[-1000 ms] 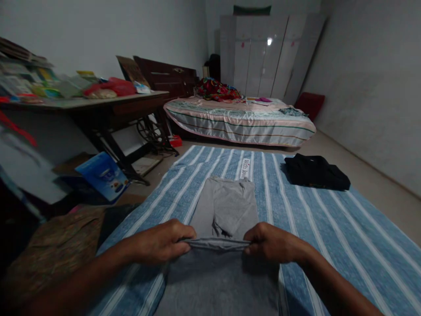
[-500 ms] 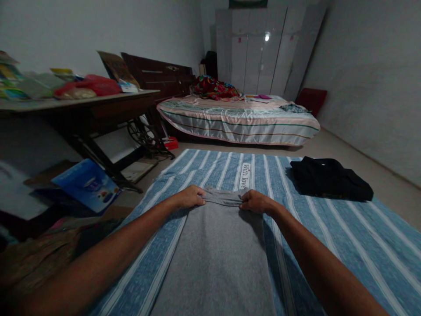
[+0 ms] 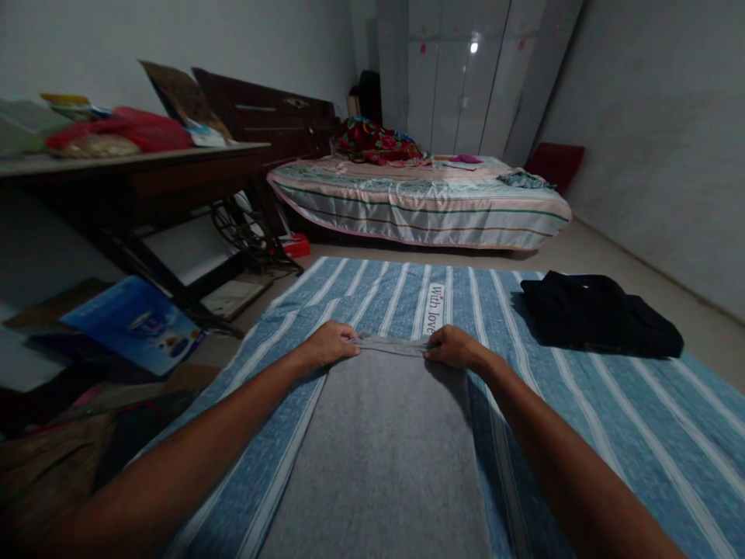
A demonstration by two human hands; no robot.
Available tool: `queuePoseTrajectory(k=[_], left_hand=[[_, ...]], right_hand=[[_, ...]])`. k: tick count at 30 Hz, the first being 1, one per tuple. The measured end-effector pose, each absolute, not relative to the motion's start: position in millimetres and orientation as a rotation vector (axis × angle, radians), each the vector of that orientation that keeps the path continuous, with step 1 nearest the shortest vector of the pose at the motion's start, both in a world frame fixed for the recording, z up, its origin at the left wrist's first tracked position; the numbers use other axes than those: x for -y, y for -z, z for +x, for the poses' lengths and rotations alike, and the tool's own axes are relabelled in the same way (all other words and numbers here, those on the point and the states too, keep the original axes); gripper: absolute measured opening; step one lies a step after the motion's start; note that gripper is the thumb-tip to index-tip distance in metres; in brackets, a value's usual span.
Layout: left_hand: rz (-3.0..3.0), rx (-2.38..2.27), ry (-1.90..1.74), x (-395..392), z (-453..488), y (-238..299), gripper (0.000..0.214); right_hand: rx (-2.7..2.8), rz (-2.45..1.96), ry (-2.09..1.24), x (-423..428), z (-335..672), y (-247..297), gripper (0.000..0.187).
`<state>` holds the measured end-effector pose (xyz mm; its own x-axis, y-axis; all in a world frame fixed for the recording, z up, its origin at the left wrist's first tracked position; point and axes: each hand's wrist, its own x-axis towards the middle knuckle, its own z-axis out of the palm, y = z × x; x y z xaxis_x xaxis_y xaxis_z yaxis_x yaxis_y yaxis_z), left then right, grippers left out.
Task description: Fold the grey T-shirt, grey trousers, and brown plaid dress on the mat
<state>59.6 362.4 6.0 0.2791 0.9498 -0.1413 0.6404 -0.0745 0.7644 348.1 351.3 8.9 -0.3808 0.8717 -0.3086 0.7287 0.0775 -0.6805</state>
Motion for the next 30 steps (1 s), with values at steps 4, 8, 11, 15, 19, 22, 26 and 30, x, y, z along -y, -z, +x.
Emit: queuePoseTrajectory(k=[4, 8, 11, 15, 19, 22, 26, 30], left_hand=[[1.809, -1.463, -0.586, -360.1, 57.0, 4.1, 0.024], [1.829, -1.495, -0.629, -359.8, 56.0, 0.5, 0.024], [1.842, -1.508, -0.635, -359.9, 57.4, -1.7, 0.024], [1.868, -1.519, -0.646, -359.5, 59.2, -1.8, 0.025], [1.912, -1.530, -0.667, -360.6, 57.9, -1.7, 0.024], [1.927, -1.532, -0.666, -361.4, 55.9, -0.1, 0.024], [1.939, -1.541, -0.683, -360.9, 54.0, 3.3, 0.027], [1.969, -1.565, -0.685, -360.2, 52.9, 5.2, 0.029]], right_hand=[[2.115, -1.615, -1.203, -348.7, 351.5, -0.2, 0.023], [2.086, -1.603, -1.229, -349.4, 353.9, -0.1, 0.024], [2.084, -1.586, -1.234, -349.5, 354.5, -1.5, 0.023], [2.068, -1.584, -1.232, -348.6, 355.5, -2.4, 0.023], [2.070, -1.605, -1.182, -350.5, 355.8, -1.6, 0.022], [2.074, -1.627, -1.138, -352.8, 355.0, -0.6, 0.021], [2.093, -1.626, -1.110, -353.5, 354.5, -0.1, 0.021], [2.102, -1.639, -1.064, -354.2, 355.4, 1.2, 0.020]])
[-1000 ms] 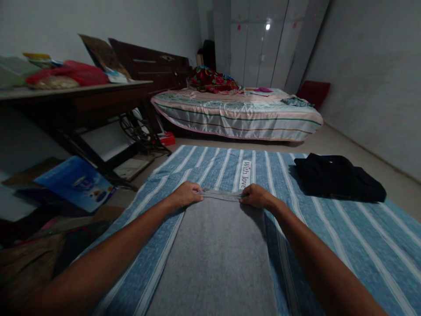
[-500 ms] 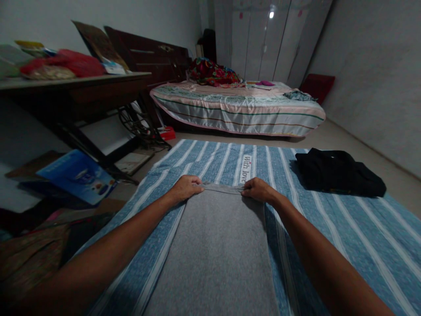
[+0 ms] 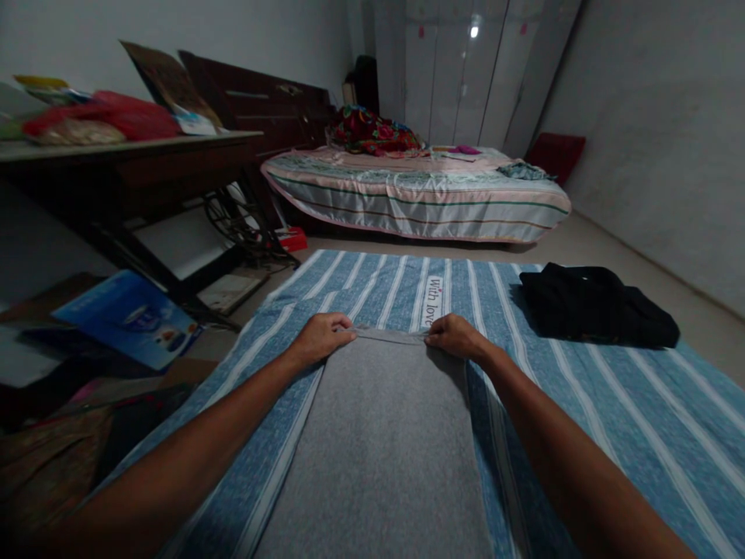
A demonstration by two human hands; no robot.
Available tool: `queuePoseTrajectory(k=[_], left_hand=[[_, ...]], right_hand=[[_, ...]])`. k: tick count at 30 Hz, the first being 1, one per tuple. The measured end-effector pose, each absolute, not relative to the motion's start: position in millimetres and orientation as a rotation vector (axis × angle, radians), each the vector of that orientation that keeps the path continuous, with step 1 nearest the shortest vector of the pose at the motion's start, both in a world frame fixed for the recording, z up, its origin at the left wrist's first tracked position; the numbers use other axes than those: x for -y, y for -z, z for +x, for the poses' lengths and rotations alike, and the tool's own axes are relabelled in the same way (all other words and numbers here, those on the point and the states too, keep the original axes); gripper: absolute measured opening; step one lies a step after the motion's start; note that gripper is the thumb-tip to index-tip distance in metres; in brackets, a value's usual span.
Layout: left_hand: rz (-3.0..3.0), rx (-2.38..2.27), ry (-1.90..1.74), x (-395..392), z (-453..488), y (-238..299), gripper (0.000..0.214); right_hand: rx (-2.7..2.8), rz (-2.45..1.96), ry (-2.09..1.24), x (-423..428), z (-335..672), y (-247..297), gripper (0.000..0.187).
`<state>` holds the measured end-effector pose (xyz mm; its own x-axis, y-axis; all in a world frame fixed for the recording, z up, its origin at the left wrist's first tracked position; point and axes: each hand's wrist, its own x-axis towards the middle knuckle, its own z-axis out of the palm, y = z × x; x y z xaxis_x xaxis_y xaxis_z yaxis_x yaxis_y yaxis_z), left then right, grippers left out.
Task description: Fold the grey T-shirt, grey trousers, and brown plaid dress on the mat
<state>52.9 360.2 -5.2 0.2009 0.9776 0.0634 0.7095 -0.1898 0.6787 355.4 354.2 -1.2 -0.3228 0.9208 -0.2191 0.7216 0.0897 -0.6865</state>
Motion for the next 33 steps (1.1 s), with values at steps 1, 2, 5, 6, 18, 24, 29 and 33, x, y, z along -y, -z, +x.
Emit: queuePoseTrajectory(k=[1, 2, 5, 6, 18, 24, 29, 33], left_hand=[[1.978, -1.573, -0.680, -360, 53, 6, 0.028], [1.989, -1.582, -0.674, -359, 53, 6, 0.027], [2.024, -1.626, -0.660, -355, 56, 7, 0.025], [2.034, -1.648, -0.659, -354, 57, 7, 0.025], [2.174, -1.843, -0.533, -352, 56, 5, 0.034], [2.306, -1.903, -0.714, -335, 59, -4, 0.033], [2.545, -1.480, -0.758, -290, 71, -5, 0.028], [2.697, -1.195, -0.529, -252, 91, 3, 0.033]], right_hand=[[2.103, -1.648, -1.051, -355, 355, 2, 0.020], [2.106, -1.655, -1.037, -355, 355, 3, 0.019], [2.129, -1.665, -0.987, -356, 355, 5, 0.017], [2.139, -1.664, -0.969, -356, 354, 6, 0.017], [2.194, -1.769, -0.676, -357, 351, 6, 0.014], [2.082, -1.940, -0.347, -344, 361, -4, 0.022], [2.097, -1.773, -0.160, -302, 361, -8, 0.026], [2.301, -1.259, -0.242, -260, 339, 7, 0.023]])
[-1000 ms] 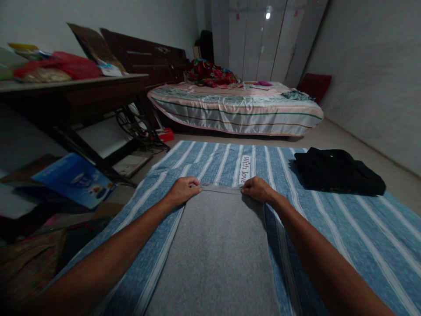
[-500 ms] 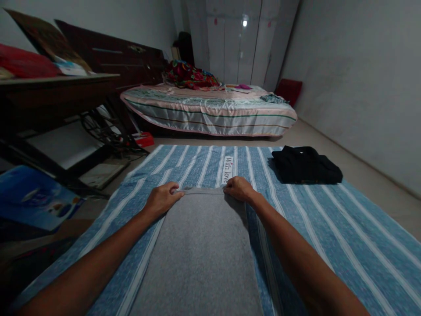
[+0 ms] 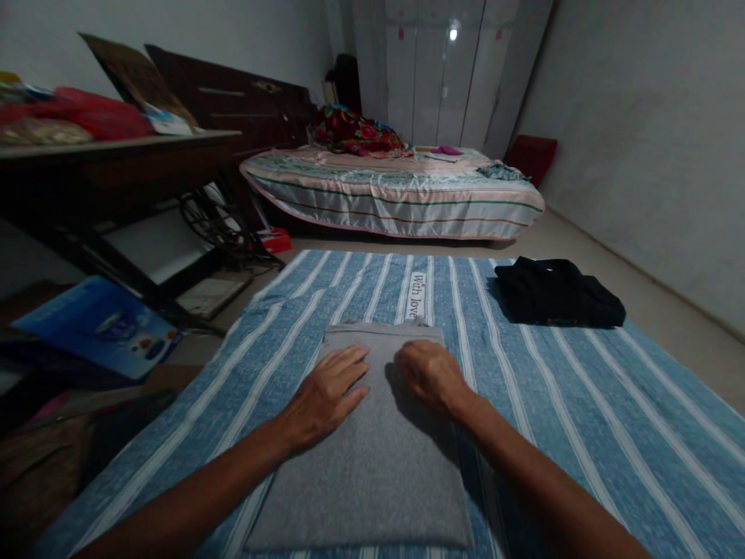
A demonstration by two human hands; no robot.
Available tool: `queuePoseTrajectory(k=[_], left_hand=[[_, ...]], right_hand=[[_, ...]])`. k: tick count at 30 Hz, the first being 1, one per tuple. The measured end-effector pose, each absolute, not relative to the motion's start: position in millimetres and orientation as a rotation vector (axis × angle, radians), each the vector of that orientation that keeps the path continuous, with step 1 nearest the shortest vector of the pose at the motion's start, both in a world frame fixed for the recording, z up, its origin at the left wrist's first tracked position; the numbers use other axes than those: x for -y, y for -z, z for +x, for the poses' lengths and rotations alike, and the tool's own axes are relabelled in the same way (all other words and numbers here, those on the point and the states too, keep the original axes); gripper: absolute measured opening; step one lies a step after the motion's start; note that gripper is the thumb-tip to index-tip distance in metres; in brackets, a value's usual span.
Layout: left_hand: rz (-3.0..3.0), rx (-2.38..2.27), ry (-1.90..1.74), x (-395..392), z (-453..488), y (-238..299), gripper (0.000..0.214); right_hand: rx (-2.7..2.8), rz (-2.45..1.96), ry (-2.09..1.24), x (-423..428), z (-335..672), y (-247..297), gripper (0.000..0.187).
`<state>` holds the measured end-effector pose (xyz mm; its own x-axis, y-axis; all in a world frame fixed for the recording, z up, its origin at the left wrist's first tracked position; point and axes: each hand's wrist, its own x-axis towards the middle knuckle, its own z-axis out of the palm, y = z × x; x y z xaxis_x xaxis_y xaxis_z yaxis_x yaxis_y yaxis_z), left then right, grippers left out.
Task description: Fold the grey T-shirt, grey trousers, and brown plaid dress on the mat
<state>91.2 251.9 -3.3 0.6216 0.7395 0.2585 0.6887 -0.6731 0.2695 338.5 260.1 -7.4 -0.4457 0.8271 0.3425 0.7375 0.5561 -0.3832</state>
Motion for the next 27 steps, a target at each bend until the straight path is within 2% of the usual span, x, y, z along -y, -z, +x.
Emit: queuePoseTrajectory(k=[7, 21, 27], left_hand=[[2.571, -1.324, -0.094, -233, 105, 10, 0.057], [2.559, -1.400, 0.006, -231, 105, 12, 0.057], [2.552, -1.411, 0.004, -230, 105, 9, 0.056]], right_hand=[[2.321, -1.150, -0.244, -241, 325, 36, 0.026], [2.287, -1.103, 0.007, -225, 326, 38, 0.017], [2.141, -1.279, 0.072, -213, 343, 49, 0.018]])
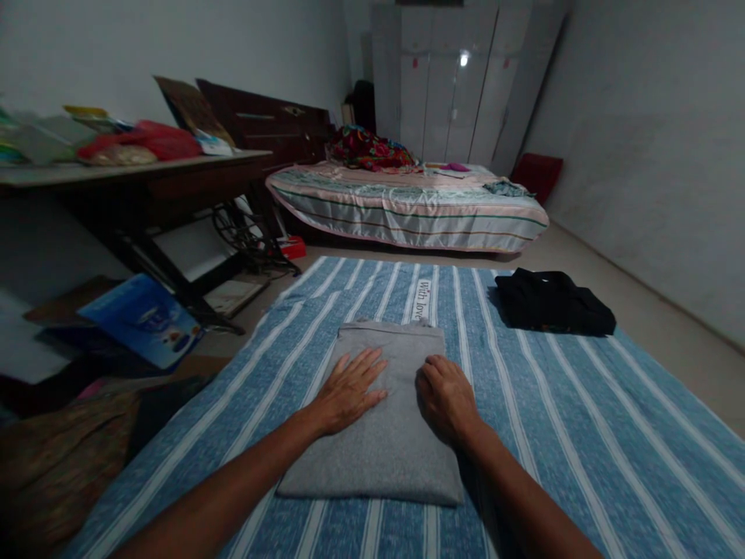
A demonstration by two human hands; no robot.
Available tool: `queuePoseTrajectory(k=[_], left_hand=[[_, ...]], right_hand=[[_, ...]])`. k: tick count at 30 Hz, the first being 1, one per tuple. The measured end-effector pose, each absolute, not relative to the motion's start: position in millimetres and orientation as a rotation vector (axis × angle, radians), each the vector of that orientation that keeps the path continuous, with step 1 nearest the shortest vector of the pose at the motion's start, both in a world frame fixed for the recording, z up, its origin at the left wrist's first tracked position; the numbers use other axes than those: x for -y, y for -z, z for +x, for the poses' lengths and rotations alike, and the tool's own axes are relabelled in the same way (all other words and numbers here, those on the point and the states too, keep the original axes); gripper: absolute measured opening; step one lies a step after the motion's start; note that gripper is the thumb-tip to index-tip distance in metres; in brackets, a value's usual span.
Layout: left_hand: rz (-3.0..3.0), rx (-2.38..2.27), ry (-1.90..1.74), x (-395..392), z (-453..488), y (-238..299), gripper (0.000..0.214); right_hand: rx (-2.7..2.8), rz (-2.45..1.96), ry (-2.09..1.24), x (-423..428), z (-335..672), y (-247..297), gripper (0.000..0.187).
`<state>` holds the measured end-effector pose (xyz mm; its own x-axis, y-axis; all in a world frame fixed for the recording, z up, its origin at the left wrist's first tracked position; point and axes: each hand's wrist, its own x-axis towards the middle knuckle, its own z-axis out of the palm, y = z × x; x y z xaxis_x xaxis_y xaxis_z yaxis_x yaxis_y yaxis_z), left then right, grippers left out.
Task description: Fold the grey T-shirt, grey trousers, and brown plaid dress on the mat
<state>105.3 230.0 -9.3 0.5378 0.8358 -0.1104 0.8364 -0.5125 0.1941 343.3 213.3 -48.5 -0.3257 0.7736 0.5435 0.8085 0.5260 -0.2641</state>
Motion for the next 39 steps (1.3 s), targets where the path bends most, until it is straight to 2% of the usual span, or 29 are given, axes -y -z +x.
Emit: queuePoseTrajectory(k=[6, 12, 20, 27, 30, 33, 36, 39], left_hand=[[2.550, -1.405, -0.031, -228, 105, 11, 0.056], [2.561, -1.401, -0.036, -228, 101, 13, 0.057], [2.703, -1.387, -0.158, -235, 92, 26, 0.053], [2.858, -1.338, -0.296, -245, 83, 34, 0.047], [2.888, -1.317, -0.372, -256, 90, 27, 0.039], [2.921, -1.259, -0.417, -269, 108, 21, 0.040], [2.920, -1.251, -0.289, -279, 127, 20, 0.046], [2.877, -1.304, -0.122, -283, 138, 23, 0.053]], right_hand=[[2.090, -1.355, 0.100, -220, 351, 61, 0.025], [1.863, -1.800, 0.028, -239, 355, 59, 0.036], [1.579, -1.675, -0.360, -276, 352, 58, 0.041], [1.394, -1.597, -0.450, -298, 360, 66, 0.045], [1.432, -1.551, -0.347, -298, 358, 71, 0.041], [1.518, -1.517, -0.087, -295, 353, 69, 0.036], [1.728, -1.421, 0.204, -286, 345, 59, 0.028], [1.966, -1.273, 0.341, -274, 334, 47, 0.020]])
